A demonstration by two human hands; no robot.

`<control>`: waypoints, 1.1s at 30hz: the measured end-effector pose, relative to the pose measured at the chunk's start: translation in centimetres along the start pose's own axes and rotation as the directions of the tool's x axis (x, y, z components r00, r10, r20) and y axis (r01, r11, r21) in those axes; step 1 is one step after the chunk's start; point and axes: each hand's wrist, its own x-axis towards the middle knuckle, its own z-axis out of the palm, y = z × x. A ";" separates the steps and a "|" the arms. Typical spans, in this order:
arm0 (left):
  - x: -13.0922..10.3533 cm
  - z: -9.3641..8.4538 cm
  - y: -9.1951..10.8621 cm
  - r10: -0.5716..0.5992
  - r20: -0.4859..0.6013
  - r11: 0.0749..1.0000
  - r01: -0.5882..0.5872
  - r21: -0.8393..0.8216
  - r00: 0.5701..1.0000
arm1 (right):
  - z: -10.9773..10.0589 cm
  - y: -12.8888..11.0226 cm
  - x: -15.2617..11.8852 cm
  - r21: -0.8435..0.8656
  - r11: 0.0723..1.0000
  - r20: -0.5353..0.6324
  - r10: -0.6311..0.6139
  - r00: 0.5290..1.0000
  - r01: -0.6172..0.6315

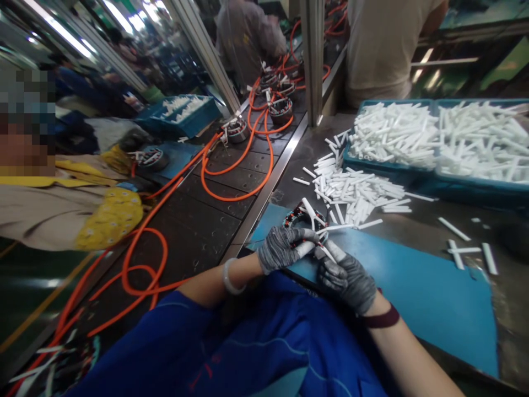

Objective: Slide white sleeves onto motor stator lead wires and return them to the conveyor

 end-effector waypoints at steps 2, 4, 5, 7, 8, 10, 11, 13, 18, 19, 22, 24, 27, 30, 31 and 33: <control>-0.1 -0.1 0.0 0.016 0.039 1.000 -0.015 -0.010 0.999 | -0.1 0.5 -0.5 -0.213 0.975 -0.130 -0.100 0.987 0.070; -0.2 -0.2 0.1 -0.001 0.075 1.000 0.002 -0.012 0.997 | -0.4 0.9 -1.2 -0.346 0.933 -0.248 -0.190 0.950 0.097; -0.2 -0.2 0.1 -0.014 0.079 1.000 0.015 -0.012 0.997 | -0.7 1.0 -1.6 -0.391 0.914 -0.299 -0.237 0.924 0.108; -0.3 -0.2 0.0 -0.028 0.074 0.999 0.029 -0.018 0.997 | -1.2 1.1 -2.1 -0.505 0.853 -0.368 -0.350 0.862 0.131; -0.3 -0.3 -0.1 -0.021 0.074 0.999 0.023 -0.029 0.997 | -1.5 1.1 -2.3 -0.521 0.842 -0.372 -0.370 0.851 0.139; -0.4 -0.3 -0.3 0.006 0.080 0.998 -0.001 -0.056 0.997 | -1.7 1.0 -2.5 -0.457 0.878 -0.324 -0.310 0.894 0.139; -0.4 -0.3 -0.4 0.018 0.086 0.998 -0.012 -0.069 0.996 | -1.7 0.9 -2.4 -0.384 0.915 -0.279 -0.243 0.929 0.124; -0.5 -0.3 -0.6 0.029 0.097 0.996 -0.021 -0.085 0.995 | -1.2 0.7 -2.1 -0.141 0.989 -0.149 -0.056 0.987 0.035; -0.3 0.1 -1.0 0.049 0.093 0.999 -0.047 -0.024 0.994 | 1.1 0.4 0.1 0.446 0.874 0.128 0.153 0.980 -0.195; -0.3 0.1 -1.0 0.071 0.103 0.997 -0.072 0.007 0.992 | 1.4 0.3 0.3 0.461 0.865 0.133 0.156 0.979 -0.200; -0.2 -0.3 -0.9 0.144 0.146 0.977 -0.164 0.134 0.979 | 1.3 0.1 0.0 0.303 0.941 0.045 0.145 0.988 -0.152; -0.2 -0.8 -0.9 0.139 0.127 0.955 -0.167 0.244 0.982 | 0.2 0.2 -1.1 0.056 0.997 -0.113 0.051 0.992 -0.045; -0.2 -1.3 -1.3 0.080 0.181 0.912 -0.145 0.383 0.980 | -2.4 1.6 -3.3 -0.298 0.952 -0.380 -0.183 0.906 0.067; -0.2 -1.3 -1.8 0.056 0.343 0.877 -0.211 0.433 0.938 | -4.6 3.8 -5.2 -0.370 0.929 -0.510 -0.217 0.832 0.016; -0.3 -1.3 -1.9 0.052 0.365 0.872 -0.220 0.438 0.930 | -5.0 4.5 -5.6 -0.354 0.935 -0.517 -0.198 0.833 0.002; -0.7 -1.3 -1.8 0.018 0.363 0.871 -0.193 0.451 0.932 | -5.3 5.4 -6.1 -0.314 0.949 -0.514 -0.175 0.840 0.006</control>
